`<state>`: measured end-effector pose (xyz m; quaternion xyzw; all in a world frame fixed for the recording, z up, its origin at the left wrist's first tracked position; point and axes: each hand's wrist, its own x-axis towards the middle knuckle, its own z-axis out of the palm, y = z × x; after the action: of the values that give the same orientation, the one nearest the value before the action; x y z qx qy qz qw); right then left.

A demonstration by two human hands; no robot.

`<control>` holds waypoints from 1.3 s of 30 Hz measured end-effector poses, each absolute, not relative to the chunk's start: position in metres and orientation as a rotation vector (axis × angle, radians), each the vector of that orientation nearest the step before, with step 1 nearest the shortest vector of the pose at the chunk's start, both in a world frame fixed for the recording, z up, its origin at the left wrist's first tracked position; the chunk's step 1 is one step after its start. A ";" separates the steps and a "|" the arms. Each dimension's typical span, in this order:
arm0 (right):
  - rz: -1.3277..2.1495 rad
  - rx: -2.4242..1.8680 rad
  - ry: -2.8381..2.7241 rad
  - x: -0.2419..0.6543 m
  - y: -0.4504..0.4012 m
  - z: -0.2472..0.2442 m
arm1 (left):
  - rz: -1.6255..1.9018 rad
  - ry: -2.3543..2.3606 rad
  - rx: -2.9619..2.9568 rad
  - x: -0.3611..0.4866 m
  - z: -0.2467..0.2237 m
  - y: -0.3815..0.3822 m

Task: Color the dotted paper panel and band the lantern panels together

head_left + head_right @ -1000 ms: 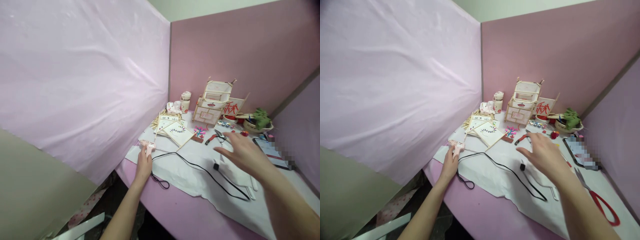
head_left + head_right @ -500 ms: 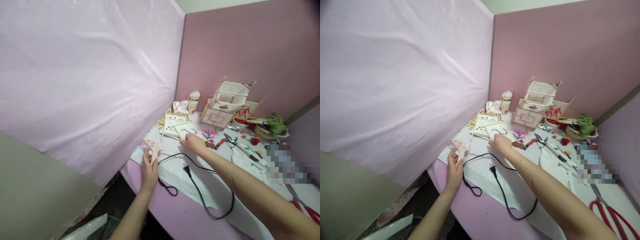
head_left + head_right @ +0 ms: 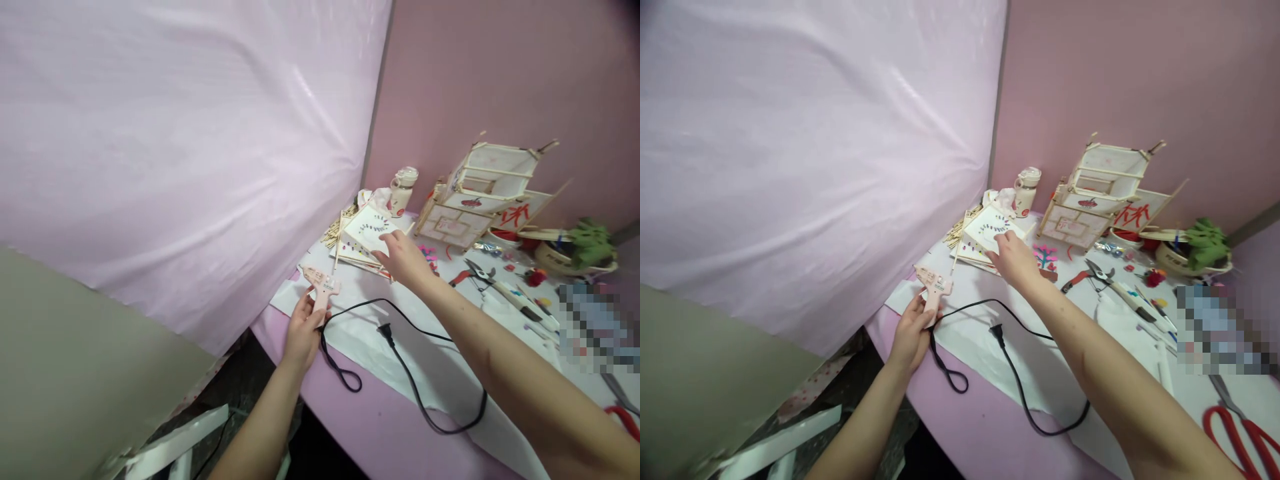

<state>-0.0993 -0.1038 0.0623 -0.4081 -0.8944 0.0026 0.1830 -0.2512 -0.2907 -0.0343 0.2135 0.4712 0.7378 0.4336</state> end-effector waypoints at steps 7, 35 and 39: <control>-0.095 -0.244 -2.714 -0.087 -0.200 0.047 | 1.811 0.989 0.447 -0.243 -0.015 -0.297; 0.762 -1.522 -2.341 0.080 -0.347 0.008 | 1.977 0.645 0.257 -0.184 0.076 -0.284; 0.959 -1.502 -2.153 0.098 -0.352 0.012 | 1.967 0.594 0.241 -0.183 0.081 -0.288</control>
<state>0.0976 -0.3524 0.0124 -0.5292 -0.7589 0.3380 0.1726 -0.1833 -0.2878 0.0808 0.1000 0.2470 0.8172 0.5110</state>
